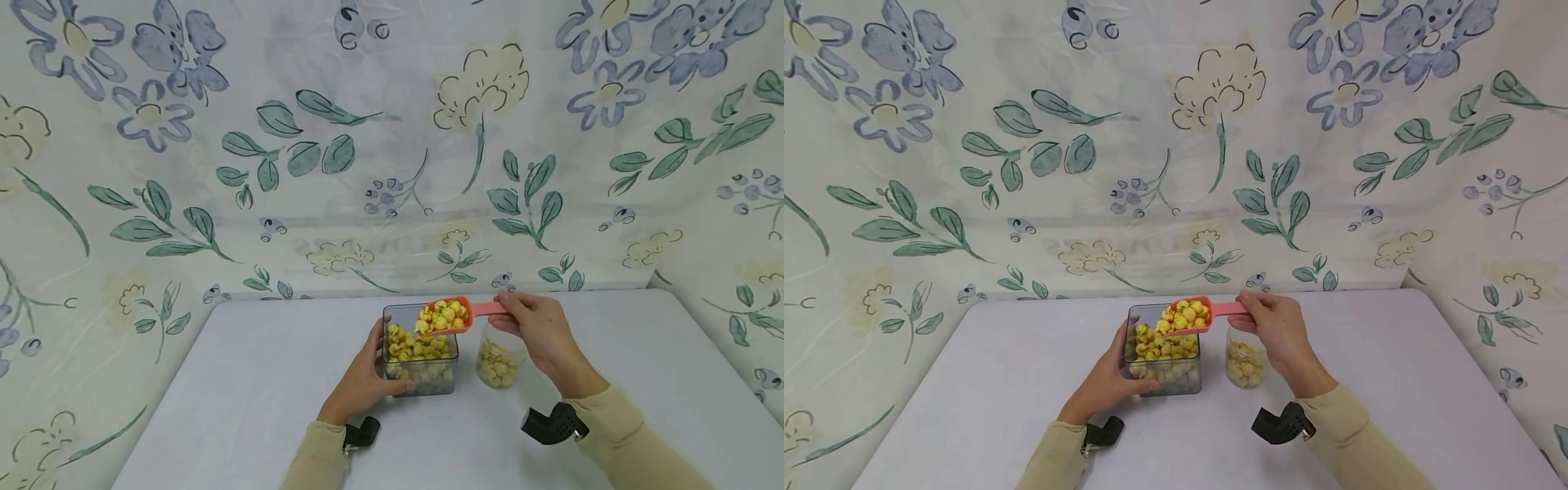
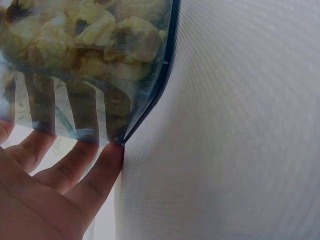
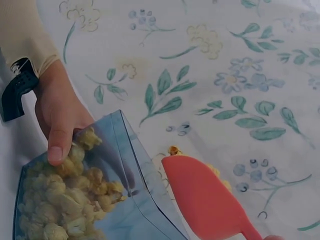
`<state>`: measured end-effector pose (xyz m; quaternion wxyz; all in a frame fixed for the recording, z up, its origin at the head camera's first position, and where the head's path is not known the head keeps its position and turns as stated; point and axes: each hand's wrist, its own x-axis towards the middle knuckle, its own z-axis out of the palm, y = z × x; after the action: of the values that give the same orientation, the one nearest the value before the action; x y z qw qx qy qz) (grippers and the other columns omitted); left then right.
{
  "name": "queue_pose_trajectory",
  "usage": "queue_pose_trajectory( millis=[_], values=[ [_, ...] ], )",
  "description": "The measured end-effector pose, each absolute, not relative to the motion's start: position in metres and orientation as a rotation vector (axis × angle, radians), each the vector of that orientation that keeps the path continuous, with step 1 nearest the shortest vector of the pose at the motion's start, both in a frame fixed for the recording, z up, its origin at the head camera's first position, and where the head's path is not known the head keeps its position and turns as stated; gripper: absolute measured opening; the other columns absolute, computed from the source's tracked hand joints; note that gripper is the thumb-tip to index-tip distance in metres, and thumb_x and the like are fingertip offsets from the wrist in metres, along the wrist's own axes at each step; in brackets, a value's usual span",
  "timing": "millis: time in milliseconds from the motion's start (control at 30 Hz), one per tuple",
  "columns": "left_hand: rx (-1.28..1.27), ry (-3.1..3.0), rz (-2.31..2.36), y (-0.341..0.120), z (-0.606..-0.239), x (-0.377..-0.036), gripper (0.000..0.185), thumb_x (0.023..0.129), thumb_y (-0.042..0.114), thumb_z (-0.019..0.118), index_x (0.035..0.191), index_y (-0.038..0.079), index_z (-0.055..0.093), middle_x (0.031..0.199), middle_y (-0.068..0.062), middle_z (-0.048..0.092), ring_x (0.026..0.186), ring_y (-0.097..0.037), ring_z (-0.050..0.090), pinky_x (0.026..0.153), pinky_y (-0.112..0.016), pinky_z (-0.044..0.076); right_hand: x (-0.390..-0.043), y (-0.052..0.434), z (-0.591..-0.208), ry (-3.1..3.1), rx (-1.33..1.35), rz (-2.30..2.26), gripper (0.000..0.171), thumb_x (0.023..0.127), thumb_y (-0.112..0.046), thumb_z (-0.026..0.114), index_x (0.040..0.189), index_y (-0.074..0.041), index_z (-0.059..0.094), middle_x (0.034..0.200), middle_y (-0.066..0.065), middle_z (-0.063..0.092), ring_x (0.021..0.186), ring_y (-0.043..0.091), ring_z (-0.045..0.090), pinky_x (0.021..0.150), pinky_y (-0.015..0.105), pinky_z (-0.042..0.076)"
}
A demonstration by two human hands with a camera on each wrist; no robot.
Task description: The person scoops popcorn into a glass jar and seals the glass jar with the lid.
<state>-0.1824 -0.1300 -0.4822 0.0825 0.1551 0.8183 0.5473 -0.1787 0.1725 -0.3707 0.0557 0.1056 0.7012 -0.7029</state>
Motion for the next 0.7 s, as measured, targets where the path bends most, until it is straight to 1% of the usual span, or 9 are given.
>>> queue_pose_trajectory(
  millis=[267,467,700],
  values=[
    [0.464,2.450,1.635,-0.129,-0.482,-0.182,0.124,0.076,0.029,0.090,0.163,0.012,0.004,0.165,-0.014,0.021,0.149,-0.036,0.024,0.119,-0.053,0.028,-0.171,0.175,-0.374,2.152,0.380,-2.159,0.046,0.105,-0.022,0.055,0.139,0.009,0.052,0.093,0.001,0.070,0.078,0.005,0.070,0.079,0.019,0.058],
    [0.476,2.450,1.637,-0.129,-0.482,-0.182,0.123,0.077,0.029,0.090,0.163,0.013,0.003,0.165,-0.014,0.019,0.149,-0.035,0.023,0.119,-0.053,0.028,-0.164,0.177,-0.378,2.161,0.379,-2.207,0.047,0.105,-0.022,0.056,0.137,0.012,0.052,0.092,0.001,0.071,0.077,0.006,0.071,0.078,0.020,0.058],
    [0.474,2.453,1.633,-0.129,-0.482,-0.183,0.123,0.077,0.029,0.090,0.163,0.013,0.003,0.166,-0.013,0.019,0.150,-0.035,0.023,0.118,-0.052,0.030,-0.157,0.177,-0.382,2.157,0.412,-2.225,0.048,0.105,-0.022,0.056,0.138,0.012,0.052,0.096,0.003,0.071,0.078,0.007,0.072,0.078,0.020,0.058]
  ],
)
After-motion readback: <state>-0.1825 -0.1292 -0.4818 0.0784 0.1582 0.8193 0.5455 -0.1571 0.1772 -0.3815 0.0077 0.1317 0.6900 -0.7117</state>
